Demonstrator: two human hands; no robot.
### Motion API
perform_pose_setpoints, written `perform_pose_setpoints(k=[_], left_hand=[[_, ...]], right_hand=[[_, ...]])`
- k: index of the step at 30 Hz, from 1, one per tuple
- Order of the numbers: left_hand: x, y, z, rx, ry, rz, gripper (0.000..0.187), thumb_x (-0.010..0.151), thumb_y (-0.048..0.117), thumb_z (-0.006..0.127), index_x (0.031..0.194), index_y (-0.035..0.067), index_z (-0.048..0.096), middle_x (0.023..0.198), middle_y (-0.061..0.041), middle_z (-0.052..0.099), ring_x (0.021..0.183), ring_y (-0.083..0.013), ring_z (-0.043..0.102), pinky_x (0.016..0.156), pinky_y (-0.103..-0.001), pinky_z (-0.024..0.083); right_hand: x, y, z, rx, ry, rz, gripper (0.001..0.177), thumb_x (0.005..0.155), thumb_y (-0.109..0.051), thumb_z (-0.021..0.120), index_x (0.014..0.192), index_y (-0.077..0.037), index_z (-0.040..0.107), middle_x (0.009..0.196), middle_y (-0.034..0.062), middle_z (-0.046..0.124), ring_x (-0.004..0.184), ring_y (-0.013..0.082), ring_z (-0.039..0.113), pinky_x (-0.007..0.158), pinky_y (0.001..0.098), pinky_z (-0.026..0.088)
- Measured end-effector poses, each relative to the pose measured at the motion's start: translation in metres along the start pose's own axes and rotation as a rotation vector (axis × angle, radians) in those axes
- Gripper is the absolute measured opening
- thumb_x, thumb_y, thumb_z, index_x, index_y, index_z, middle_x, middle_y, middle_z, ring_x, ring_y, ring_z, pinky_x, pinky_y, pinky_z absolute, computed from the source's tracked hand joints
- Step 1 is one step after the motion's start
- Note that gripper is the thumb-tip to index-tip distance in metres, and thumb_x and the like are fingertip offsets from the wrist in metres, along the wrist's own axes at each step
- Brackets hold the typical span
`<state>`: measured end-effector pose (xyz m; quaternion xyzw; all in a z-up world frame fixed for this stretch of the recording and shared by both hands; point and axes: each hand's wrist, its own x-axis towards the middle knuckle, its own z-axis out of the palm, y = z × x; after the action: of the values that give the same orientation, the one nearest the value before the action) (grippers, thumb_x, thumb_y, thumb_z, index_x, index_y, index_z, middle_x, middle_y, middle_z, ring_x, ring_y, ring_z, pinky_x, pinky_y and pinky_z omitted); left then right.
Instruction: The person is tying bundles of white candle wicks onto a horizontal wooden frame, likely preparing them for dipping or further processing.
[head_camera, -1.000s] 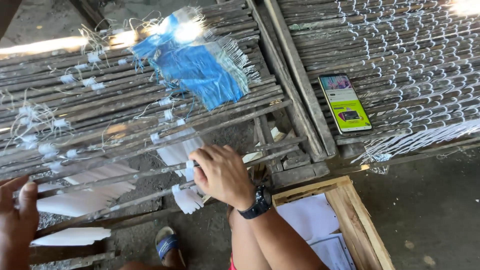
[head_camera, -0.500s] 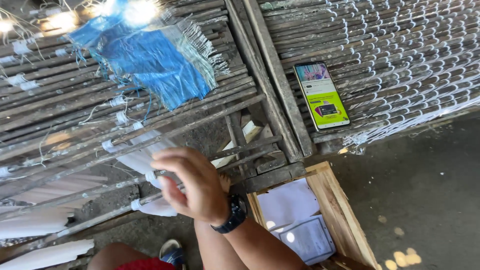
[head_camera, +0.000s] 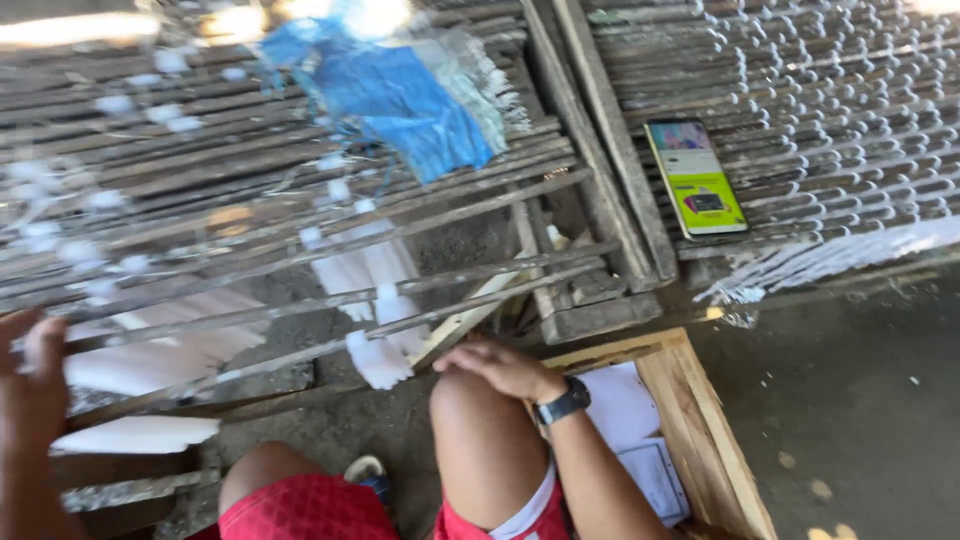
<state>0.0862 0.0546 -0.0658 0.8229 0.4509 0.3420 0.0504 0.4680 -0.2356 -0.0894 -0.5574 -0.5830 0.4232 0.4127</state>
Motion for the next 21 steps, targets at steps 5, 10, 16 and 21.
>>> perform_pose_setpoints(k=[5, 10, 16, 21], left_hand=[[0.002, 0.016, -0.019, 0.426, -0.004, -0.069, 0.053, 0.105, 0.056, 0.032, 0.121, 0.014, 0.06, 0.123, -0.023, 0.052, 0.111, -0.0377, 0.04, 0.091, -0.049, 0.021], [-0.005, 0.006, -0.017, 0.317, 0.045, -0.038, 0.057, 0.108, 0.061, 0.031, 0.118, 0.015, 0.062, 0.125, -0.023, 0.053, 0.12, -0.0448, 0.041, 0.102, -0.057, 0.002], [-0.011, -0.011, -0.003, 0.339, 0.094, -0.022, 0.063, 0.115, 0.067, 0.03, 0.122, 0.016, 0.065, 0.126, -0.02, 0.054, 0.126, -0.0401, 0.041, 0.109, -0.049, -0.002], [-0.007, 0.012, -0.015, 0.41, 0.079, -0.03, 0.063, 0.114, 0.062, 0.023, 0.117, 0.015, 0.065, 0.125, -0.021, 0.054, 0.12, -0.0392, 0.04, 0.099, -0.049, 0.014]], right_hand=[[-0.029, -0.022, 0.026, 0.368, 0.121, 0.096, 0.046, 0.087, -0.039, 0.03, 0.112, -0.008, 0.053, 0.12, 0.01, 0.052, 0.117, 0.0195, 0.044, 0.102, 0.0319, 0.025], [-0.111, -0.011, 0.066, 0.426, 0.444, 0.881, 0.063, 0.077, -0.049, 0.035, 0.128, -0.013, 0.041, 0.136, 0.0033, 0.036, 0.126, 0.011, 0.031, 0.105, 0.0251, 0.023], [-0.16, -0.107, 0.059, 0.15, 0.101, 1.004, 0.058, 0.082, -0.042, 0.037, 0.135, -0.029, 0.019, 0.144, -0.017, 0.015, 0.132, -0.0012, 0.011, 0.108, 0.0226, 0.009], [-0.109, -0.178, -0.002, -0.007, 0.155, 0.094, 0.045, 0.083, -0.033, 0.043, 0.12, -0.006, 0.043, 0.119, 0.009, 0.054, 0.108, 0.0192, 0.055, 0.092, 0.0344, 0.042]])
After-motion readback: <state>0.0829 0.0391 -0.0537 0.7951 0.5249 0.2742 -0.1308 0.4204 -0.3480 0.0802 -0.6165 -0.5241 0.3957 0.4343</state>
